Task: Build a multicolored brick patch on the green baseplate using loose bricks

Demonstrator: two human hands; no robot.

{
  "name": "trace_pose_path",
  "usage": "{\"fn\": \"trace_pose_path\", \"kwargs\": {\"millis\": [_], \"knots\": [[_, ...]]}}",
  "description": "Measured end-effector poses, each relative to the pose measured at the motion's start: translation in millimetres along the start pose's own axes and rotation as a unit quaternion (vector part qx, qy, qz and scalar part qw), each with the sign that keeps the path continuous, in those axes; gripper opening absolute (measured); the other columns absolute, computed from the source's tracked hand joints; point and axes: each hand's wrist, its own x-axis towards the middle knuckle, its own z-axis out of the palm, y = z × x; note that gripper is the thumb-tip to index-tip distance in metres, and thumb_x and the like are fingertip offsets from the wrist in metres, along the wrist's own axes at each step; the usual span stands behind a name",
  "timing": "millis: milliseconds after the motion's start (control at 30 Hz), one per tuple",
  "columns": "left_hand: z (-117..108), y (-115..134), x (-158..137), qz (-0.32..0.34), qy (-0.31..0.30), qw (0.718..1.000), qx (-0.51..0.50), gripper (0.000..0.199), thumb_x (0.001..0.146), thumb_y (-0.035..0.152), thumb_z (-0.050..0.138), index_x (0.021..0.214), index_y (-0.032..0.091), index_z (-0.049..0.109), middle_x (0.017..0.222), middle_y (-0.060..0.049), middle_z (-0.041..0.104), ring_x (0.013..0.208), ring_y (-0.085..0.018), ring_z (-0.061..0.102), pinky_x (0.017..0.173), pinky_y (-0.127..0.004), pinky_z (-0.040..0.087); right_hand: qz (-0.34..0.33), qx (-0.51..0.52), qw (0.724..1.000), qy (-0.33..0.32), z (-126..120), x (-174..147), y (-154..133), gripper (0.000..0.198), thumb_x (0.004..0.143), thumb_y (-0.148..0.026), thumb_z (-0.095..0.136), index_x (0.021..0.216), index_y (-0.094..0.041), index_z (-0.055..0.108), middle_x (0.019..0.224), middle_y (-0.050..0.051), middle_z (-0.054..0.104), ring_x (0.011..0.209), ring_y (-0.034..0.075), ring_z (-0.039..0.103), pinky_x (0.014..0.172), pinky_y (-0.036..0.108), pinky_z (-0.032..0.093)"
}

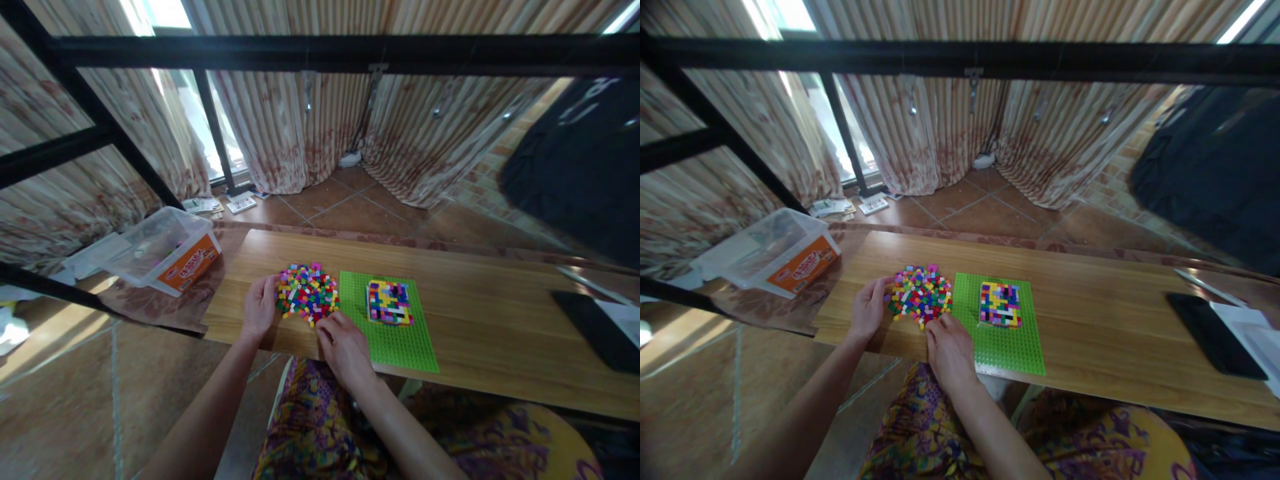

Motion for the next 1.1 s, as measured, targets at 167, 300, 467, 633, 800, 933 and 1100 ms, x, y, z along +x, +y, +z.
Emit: {"fn": "trace_pose_path", "kwargs": {"millis": [167, 300, 467, 633, 800, 933, 1100], "knots": [[-1, 4, 0, 0.004, 0.008, 1.0, 0.008, 0.044, 0.093, 0.045, 0.038, 0.1, 0.018, 0.073, 0.106, -0.008, 0.073, 0.101, -0.022, 0.065, 0.091, -0.035, 0.049, -0.014, -0.026, 0.999, 0.018, 7, 4, -5, 0.013, 0.089, -0.028, 0.056, 0.092, -0.024, 0.068, 0.092, 0.004, 0.063, 0.09, 0.019, 0.057, 0.078, 0.031, 0.042], [-1, 4, -1, 0.001, 0.003, 1.0, 0.008, 0.044, 0.092, 0.045, 0.038, 0.1, 0.018, 0.073, 0.108, -0.008, 0.072, 0.102, -0.023, 0.064, 0.09, -0.035, 0.05, -0.006, -0.079, 0.996, 0.036, 15, 8, -9, 0.011, 0.088, -0.03, 0.058, 0.089, -0.022, 0.066, 0.091, 0.006, 0.063, 0.088, 0.021, 0.054, 0.077, 0.033, 0.041], [-2, 3, -1, 0.004, -0.001, 1.0, 0.0, 0.043, 0.092, 0.046, 0.04, 0.102, 0.019, 0.072, 0.107, -0.008, 0.072, 0.1, -0.022, 0.065, 0.087, -0.034, 0.051, -0.01, -0.112, 0.992, 0.05, 20, 11, -12, 0.011, 0.089, -0.026, 0.055, 0.09, -0.021, 0.065, 0.093, 0.006, 0.063, 0.089, 0.022, 0.053, 0.079, 0.034, 0.04], [-2, 3, 0, 0.002, -0.001, 1.0, -0.003, 0.044, 0.092, 0.048, 0.04, 0.101, 0.019, 0.072, 0.107, -0.009, 0.073, 0.1, -0.023, 0.066, 0.088, -0.035, 0.051, -0.004, -0.12, 0.991, 0.062, 22, 11, -13, 0.007, 0.086, -0.024, 0.059, 0.087, -0.02, 0.064, 0.092, 0.006, 0.063, 0.09, 0.022, 0.053, 0.078, 0.035, 0.039], [-2, -1, 1, 0.004, -0.008, 1.0, -0.011, 0.044, 0.091, 0.05, 0.041, 0.1, 0.02, 0.072, 0.109, -0.009, 0.072, 0.102, -0.023, 0.066, 0.085, -0.034, 0.053, 0.004, -0.137, 0.988, 0.07, 24, 11, -14, 0.008, 0.086, -0.025, 0.059, 0.084, -0.02, 0.064, 0.089, 0.007, 0.062, 0.087, 0.023, 0.052, 0.075, 0.037, 0.038], [-2, -2, 2, 0.004, -0.003, 1.0, -0.011, 0.046, 0.09, 0.052, 0.042, 0.101, 0.02, 0.072, 0.108, -0.009, 0.073, 0.101, -0.023, 0.066, 0.083, -0.033, 0.054, 0.007, -0.138, 0.988, 0.076, 27, 13, -14, 0.007, 0.086, -0.024, 0.059, 0.082, -0.02, 0.064, 0.088, 0.007, 0.063, 0.087, 0.023, 0.053, 0.074, 0.036, 0.038], [-4, 1, 2, 0.009, 0.004, 1.0, -0.002, 0.047, 0.09, 0.053, 0.042, 0.102, 0.019, 0.072, 0.105, -0.008, 0.073, 0.099, -0.023, 0.067, 0.084, -0.034, 0.054, 0.01, -0.077, 0.992, 0.103, 21, 11, -18, 0.01, 0.087, -0.022, 0.056, 0.078, -0.021, 0.063, 0.086, 0.005, 0.064, 0.085, 0.021, 0.055, 0.075, 0.034, 0.04]]}}
